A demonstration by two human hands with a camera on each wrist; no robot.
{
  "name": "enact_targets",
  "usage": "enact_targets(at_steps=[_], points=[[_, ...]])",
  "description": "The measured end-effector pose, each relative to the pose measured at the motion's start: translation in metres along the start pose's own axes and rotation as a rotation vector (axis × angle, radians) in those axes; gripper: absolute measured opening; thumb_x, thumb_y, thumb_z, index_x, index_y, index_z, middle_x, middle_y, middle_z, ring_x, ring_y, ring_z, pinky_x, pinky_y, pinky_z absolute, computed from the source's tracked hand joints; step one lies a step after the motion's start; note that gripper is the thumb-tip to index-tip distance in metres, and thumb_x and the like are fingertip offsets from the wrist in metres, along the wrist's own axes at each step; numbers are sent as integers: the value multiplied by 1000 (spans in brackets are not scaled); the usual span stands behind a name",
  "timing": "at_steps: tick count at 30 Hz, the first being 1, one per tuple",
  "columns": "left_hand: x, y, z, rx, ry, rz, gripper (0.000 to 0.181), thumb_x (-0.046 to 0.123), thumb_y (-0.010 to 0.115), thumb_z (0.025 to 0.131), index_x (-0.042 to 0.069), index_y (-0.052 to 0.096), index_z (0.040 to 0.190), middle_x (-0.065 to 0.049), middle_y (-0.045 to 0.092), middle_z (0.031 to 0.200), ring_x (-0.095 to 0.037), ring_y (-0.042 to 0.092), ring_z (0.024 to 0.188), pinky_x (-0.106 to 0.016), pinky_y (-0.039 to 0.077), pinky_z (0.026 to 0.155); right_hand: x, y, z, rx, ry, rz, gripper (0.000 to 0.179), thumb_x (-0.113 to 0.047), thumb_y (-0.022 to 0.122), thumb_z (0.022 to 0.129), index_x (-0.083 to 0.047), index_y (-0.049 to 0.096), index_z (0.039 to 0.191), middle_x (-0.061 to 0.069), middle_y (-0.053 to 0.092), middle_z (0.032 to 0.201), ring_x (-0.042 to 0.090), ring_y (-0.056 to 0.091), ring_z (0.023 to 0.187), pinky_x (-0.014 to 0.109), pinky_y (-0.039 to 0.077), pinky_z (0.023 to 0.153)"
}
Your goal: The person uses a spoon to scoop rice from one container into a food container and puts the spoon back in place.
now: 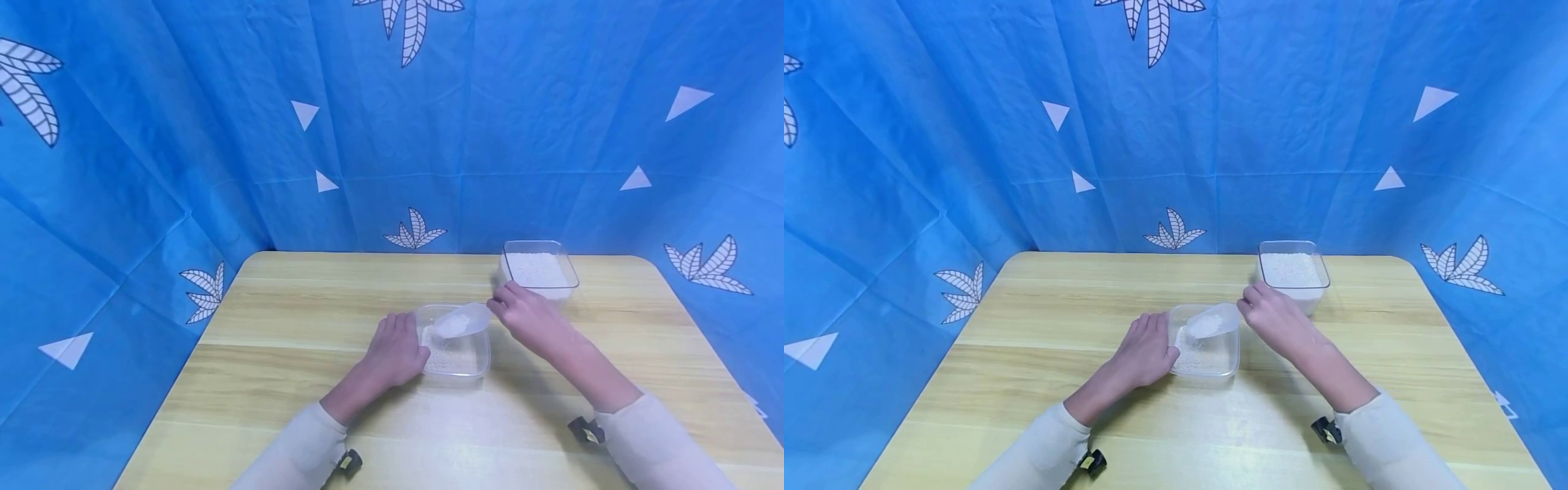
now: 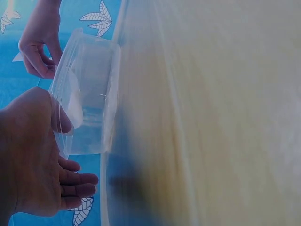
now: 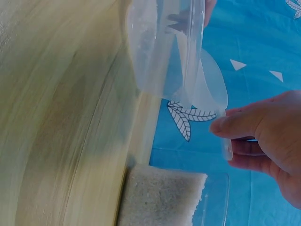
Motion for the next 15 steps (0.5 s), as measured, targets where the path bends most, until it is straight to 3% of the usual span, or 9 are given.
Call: enact_targets(at_steps=[15], points=[[-1, 1, 0, 5, 3, -17, 75, 40, 44, 99, -8, 32, 155, -22, 50, 149, -36, 45, 134, -48, 30, 123, -6, 1, 4, 86, -92, -96, 21, 13, 75, 75, 4, 73, 93, 14, 69, 91, 26, 62, 88, 31, 57, 77]])
Point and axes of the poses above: each hand's wrist, its own z-axis towards the middle knuckle, its own y-axis out of the palm, x = y × z, the point moved 2 cm from there along z, towards the middle knuckle
